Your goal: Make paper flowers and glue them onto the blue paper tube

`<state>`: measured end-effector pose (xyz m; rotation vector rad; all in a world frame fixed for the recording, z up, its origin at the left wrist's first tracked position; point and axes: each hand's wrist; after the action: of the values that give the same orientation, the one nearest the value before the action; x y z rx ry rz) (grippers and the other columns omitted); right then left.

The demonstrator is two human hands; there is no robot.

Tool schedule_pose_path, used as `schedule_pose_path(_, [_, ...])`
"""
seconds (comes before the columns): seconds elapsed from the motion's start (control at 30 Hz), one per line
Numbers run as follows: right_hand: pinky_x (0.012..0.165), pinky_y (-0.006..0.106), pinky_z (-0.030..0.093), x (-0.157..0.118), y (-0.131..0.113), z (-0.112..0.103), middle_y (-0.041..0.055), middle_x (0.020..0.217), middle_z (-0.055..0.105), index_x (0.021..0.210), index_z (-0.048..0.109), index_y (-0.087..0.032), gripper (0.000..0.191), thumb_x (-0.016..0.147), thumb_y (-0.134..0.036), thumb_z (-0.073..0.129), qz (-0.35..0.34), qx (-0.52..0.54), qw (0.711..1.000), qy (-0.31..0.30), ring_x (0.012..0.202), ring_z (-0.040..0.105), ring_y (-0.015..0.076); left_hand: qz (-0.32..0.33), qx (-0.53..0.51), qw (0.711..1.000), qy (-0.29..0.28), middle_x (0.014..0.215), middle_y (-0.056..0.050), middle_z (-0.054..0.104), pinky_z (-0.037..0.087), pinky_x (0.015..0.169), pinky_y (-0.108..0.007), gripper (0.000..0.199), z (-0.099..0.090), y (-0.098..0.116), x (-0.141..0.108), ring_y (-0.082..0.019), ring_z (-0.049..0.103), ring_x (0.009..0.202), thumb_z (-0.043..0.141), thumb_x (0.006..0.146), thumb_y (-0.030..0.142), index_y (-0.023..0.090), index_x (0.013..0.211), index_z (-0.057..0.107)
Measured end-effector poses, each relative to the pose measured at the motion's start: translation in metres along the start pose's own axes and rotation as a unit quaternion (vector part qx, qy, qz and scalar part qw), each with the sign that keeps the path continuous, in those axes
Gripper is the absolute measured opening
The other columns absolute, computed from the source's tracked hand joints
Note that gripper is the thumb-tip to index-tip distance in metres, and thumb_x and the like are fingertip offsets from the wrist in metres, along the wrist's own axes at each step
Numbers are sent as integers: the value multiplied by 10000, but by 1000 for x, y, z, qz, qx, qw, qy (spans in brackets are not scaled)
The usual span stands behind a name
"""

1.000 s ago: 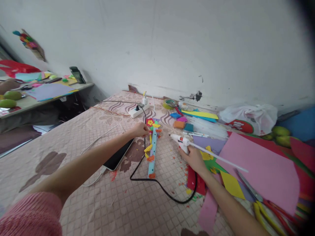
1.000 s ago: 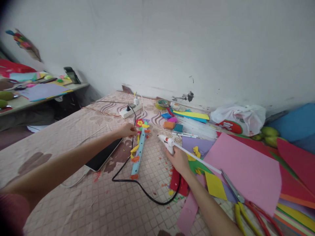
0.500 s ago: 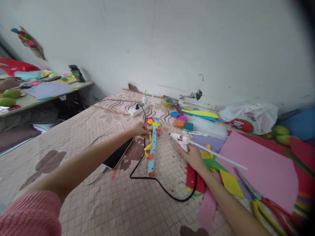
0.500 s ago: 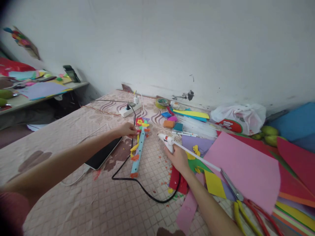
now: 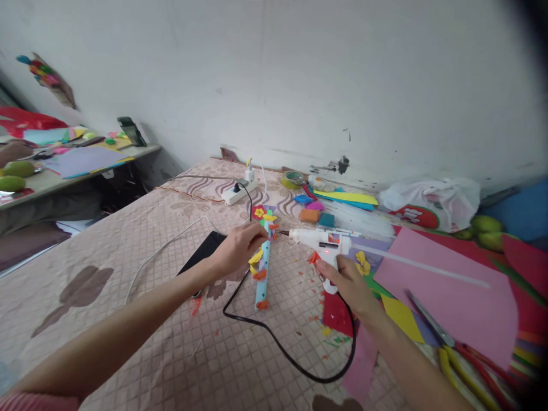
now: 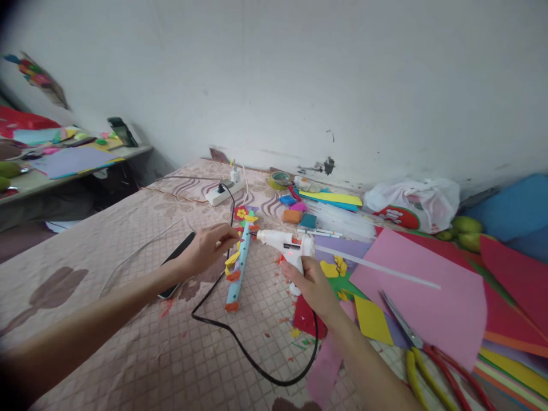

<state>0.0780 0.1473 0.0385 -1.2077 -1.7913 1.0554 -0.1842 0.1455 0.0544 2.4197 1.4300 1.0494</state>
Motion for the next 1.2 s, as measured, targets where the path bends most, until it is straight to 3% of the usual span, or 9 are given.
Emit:
schedule_pose_path(0.2, [433,229,218,-9,-16,-2,-48,513,287,531,355,-204,434,821,-493,500,-16,-15,998,-65,482,257,87,99,52,993,38,836,-46,621,483,673,-222,107,-5,11,-7,-108,586,751,452,914,172,144,907,555])
schedule_pose_path(0.47, [457,229,233,-9,-14,-2,-38,556,330,579,361,-199,393,852,-461,470,-52,-38,995,-70,513,283,93,161,99,980,64,876,-75,642,526,700,-238,91,-4,10,-11,-125,621,794,472,901,138,124,948,548])
schedule_pose_path(0.8, [481,224,299,-10,-20,-1,-17,605,462,601,434,-190,363,855,-447,466,-61,-55,994,-75,557,401,112,186,115,975,47,913,-73,641,536,734,-254,110,-7,9,-12,-139,616,853,463,903,127,131,993,526])
schedule_pose_path(1.2, [498,253,305,-11,-23,-2,-7,573,463,639,470,-203,338,854,-463,445,-56,-76,993,-72,554,419,144,185,134,972,56,921,-58,651,535,732,-241,124,-9,11,-14,-130,622,864,455,910,145,151,1012,525])
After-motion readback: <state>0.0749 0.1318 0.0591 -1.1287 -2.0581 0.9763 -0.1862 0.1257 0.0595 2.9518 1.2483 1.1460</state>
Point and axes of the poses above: each hand's wrist, its own x-axis towards the middle knuckle, its own z-axis out of the palm, y = z × x
